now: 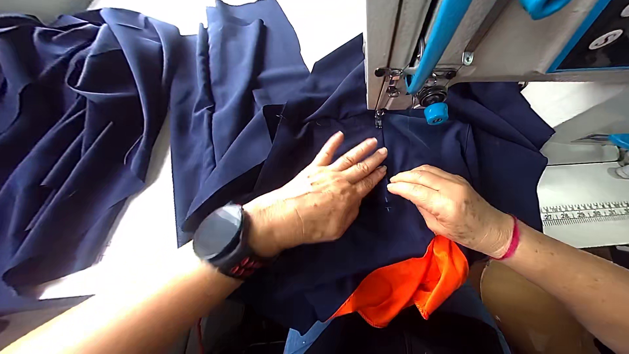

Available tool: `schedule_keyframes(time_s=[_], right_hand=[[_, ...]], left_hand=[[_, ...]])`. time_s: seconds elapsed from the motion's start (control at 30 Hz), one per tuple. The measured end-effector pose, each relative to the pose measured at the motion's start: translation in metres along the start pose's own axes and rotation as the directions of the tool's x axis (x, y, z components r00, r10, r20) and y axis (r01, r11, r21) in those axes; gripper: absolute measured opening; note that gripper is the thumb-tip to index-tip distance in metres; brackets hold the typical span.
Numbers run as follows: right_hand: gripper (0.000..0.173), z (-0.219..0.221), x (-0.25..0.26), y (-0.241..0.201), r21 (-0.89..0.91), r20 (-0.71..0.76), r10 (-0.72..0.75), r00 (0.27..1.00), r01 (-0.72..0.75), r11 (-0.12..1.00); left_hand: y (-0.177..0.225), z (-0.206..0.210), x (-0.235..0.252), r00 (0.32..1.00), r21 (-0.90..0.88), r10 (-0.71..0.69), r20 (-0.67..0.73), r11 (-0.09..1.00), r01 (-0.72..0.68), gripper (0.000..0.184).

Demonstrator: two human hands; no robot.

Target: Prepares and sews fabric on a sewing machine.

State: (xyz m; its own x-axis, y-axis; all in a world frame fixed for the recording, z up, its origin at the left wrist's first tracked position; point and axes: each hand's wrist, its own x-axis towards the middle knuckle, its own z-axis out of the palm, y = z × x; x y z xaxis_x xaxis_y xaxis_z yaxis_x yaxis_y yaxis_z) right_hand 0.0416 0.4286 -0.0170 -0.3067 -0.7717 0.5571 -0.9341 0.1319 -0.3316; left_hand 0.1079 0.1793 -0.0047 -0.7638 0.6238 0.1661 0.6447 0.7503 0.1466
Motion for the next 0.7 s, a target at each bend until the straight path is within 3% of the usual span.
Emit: schedule_keyframes(time_s=[0.07, 0.2, 0.37, 0.5, 0.6, 0.7], right_hand=[[0.023, -0.005, 0.004, 0.005, -0.018, 0.029, -0.041, 0.999, 0.041, 0.999], [0.022, -0.012, 0.024, 0.026, -0.199, 0.051, -0.234, 0.971, 0.239, 0.950], [0.022, 0.002, 0.036, 0.028, -0.177, 0.104, -0.435, 0.895, 0.447, 0.877], [0.020, 0.008, 0.016, 0.012, -0.132, 0.082, -0.264, 0.961, 0.273, 0.953], [0.031, 0.002, -0.013, 0.000, -0.075, 0.160, -0.106, 0.981, 0.120, 0.990], [0.028, -0.014, -0.021, 0.000, -0.030, 0.227, -0.095, 0.969, 0.104, 0.994]], left_hand=[[0.020, 0.005, -0.007, 0.997, -0.019, -0.080, 0.023, 0.997, 0.080, 0.062], [0.031, 0.030, -0.020, 0.973, 0.066, -0.162, -0.164, 0.983, 0.174, 0.113], [0.031, 0.030, -0.021, 0.974, 0.048, -0.160, -0.161, 0.984, 0.169, 0.118], [0.024, 0.021, -0.025, 0.994, -0.022, -0.070, -0.083, 0.997, 0.068, 0.111], [0.015, 0.021, -0.030, 0.998, -0.017, 0.017, -0.065, 1.000, -0.018, 0.102], [0.015, 0.021, -0.030, 0.998, -0.016, 0.009, -0.057, 1.000, -0.009, 0.101]])
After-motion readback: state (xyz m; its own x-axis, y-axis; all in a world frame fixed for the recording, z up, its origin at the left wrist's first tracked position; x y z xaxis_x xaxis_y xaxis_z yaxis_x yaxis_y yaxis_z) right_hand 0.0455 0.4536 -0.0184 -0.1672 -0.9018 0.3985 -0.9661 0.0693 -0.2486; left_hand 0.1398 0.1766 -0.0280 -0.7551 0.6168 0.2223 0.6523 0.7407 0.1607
